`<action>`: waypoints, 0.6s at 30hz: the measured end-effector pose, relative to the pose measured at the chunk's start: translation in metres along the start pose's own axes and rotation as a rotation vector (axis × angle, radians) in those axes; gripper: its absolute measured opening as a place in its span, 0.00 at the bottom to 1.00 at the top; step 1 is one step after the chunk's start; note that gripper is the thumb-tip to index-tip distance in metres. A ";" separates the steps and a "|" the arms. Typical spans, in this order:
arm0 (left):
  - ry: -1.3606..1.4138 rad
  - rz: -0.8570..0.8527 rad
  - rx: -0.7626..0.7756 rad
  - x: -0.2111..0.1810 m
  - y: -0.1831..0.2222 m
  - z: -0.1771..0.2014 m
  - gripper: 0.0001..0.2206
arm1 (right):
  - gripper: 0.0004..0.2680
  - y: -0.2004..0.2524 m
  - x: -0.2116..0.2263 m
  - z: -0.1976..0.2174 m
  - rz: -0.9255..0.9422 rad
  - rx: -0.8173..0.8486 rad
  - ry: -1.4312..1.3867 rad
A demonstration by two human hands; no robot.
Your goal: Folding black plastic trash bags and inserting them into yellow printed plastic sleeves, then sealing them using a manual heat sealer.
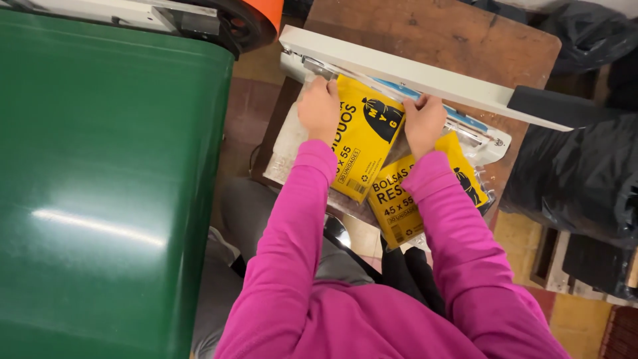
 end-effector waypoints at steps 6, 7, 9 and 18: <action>-0.060 0.019 0.041 -0.007 0.001 0.003 0.13 | 0.14 0.006 0.119 0.047 0.397 0.117 0.139; -0.054 0.027 0.034 -0.008 -0.002 0.003 0.13 | 0.14 -0.014 0.131 0.056 0.407 0.121 0.137; -0.086 0.068 0.099 0.000 0.002 -0.004 0.13 | 0.12 -0.034 0.178 0.076 0.757 0.093 0.296; -0.094 0.082 0.111 0.000 -0.007 -0.017 0.14 | 0.21 -0.079 0.031 -0.004 0.312 0.472 0.502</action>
Point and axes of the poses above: each hand's wrist, its own y-axis away from the middle knuckle, its own z-axis out of the back of the hand, x = y × z, the point moved 8 cm from there along -y, towards the middle knuckle, and after that the axes turned 12 degrees about z, right-handed, at the moved point
